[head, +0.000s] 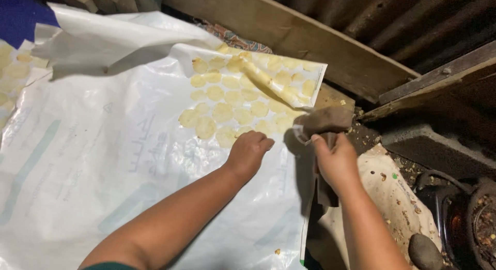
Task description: Flattening food slices with a mallet, roasting nuts in a pan, and peeling them using a stone
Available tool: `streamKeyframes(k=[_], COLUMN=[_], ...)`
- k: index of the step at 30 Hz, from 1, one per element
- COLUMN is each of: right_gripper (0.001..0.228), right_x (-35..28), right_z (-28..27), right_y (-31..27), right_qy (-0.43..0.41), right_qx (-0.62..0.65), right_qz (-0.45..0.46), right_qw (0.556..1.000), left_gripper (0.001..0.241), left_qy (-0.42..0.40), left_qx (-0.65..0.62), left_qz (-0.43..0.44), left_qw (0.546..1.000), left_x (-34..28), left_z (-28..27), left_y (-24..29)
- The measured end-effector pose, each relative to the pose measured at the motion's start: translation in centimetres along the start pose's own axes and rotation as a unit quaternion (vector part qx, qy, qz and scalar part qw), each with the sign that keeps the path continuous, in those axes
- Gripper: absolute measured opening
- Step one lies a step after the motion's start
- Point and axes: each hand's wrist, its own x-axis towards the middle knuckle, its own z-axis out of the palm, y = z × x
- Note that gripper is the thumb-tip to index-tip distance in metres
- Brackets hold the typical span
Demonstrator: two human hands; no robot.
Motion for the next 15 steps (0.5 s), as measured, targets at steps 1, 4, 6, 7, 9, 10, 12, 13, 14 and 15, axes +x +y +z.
streamKeyframes(k=[1,4,6,7,9,10,12,13,14,15], right_gripper=[0.050,0.047,0.027,0.012,0.026,0.041,0.050,0.059,0.059,0.063], right_x=[-0.6,-1.2,-1.2,-1.2,-0.7,-0.3,0.1,0.5,0.4,0.3], right_z=[-0.6,-2.5,-1.0,-0.1,5.3,8.0,8.2,8.2,7.1,6.2], right_y=[0.3,2.0,2.3,2.3,4.7,5.7,5.1,4.9,3.5,2.2], right_qy=[0.079,0.196,0.178,0.156,0.147,0.144,0.060,-0.024,-0.031,-0.060], right_qx=[0.014,0.025,0.121,0.215,0.083,-0.052,-0.072,-0.090,-0.091,-0.060], right_qz=[-0.044,-0.123,-0.183,-0.244,-0.184,-0.121,-0.067,-0.005,-0.010,0.007], right_qw=[0.996,0.973,0.959,0.933,0.968,0.981,0.993,0.996,0.995,0.996], left_gripper=[0.009,0.012,0.012,0.012,0.012,0.014,0.017,0.020,0.020,0.012], left_qy=[-0.008,-0.025,-0.018,-0.009,0.017,0.046,0.046,0.043,0.043,0.036], left_qx=[-0.025,-0.021,-0.023,-0.023,-0.003,0.017,0.029,0.037,0.042,0.016], left_qz=[-0.012,-0.034,-0.032,-0.034,-0.039,-0.037,-0.054,-0.068,-0.075,-0.071], left_qw=[1.000,0.999,0.999,0.999,0.999,0.998,0.997,0.996,0.995,0.997], left_x=[0.0,0.9,1.0,0.9,0.8,0.9,-0.4,-0.7,-1.0,-1.5], left_z=[1.3,1.0,2.0,2.4,1.7,1.3,-2.8,-4.6,-5.1,-5.4], left_y=[0.7,1.1,1.0,0.7,0.0,-0.5,-1.4,-1.8,-2.5,-3.3])
